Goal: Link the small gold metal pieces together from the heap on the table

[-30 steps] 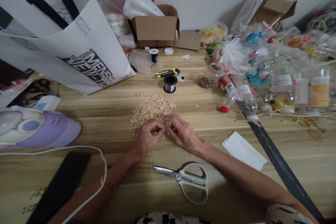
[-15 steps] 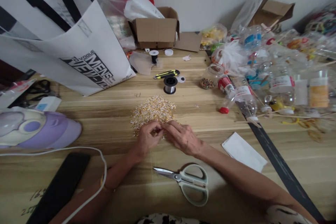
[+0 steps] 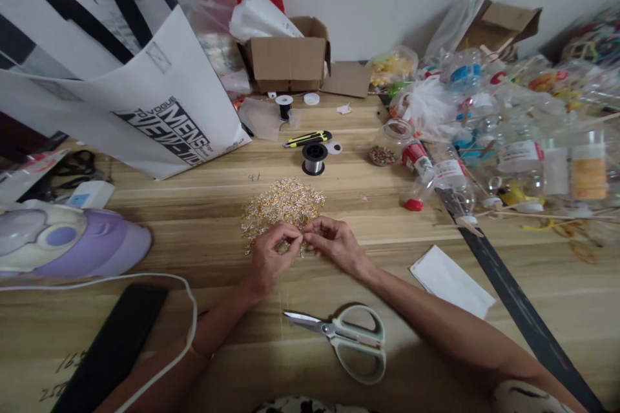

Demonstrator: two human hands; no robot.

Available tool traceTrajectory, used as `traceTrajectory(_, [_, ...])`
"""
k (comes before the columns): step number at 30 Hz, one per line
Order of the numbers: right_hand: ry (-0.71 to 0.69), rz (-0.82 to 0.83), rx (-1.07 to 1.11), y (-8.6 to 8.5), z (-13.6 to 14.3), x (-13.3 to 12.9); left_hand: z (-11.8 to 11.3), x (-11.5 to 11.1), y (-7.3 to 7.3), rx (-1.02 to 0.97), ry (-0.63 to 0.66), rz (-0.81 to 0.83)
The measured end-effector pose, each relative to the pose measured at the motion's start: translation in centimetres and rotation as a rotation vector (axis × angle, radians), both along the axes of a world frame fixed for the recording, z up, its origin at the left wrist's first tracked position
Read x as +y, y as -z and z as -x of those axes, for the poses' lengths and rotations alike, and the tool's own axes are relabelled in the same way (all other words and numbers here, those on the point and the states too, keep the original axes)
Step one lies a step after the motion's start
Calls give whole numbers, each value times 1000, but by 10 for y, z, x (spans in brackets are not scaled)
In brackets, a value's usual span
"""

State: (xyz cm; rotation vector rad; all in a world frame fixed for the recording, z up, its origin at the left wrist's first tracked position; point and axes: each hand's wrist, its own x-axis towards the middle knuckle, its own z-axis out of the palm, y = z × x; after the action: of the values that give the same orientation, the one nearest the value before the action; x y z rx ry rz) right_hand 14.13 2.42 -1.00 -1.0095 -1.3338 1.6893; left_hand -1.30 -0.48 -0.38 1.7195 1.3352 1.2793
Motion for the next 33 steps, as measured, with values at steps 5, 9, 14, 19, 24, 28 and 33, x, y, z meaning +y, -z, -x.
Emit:
traceTrajectory(5, [2, 140, 151, 1, 1, 4, -1, 0, 0, -132, 22, 107])
traceTrajectory(9, [12, 182, 218, 2, 2, 5, 0, 1, 1, -204, 65, 154])
traceTrajectory(14, [24, 183, 237, 5, 2, 4, -1, 2, 0, -254, 45, 202])
traceTrajectory(19, [8, 124, 201, 4, 1, 3, 1, 4, -5, -264, 45, 362])
traceTrajectory(24, [-29, -49, 61, -1, -4, 1, 7, 8, -6, -306, 126, 468])
traceTrajectory(28, [-14, -299, -120, -4, -8, 2, 10, 11, -3, -345, 173, 504])
traceTrajectory(33, [-49, -664, -308, -7, -13, 4, 10, 11, 4, -432, 198, 557])
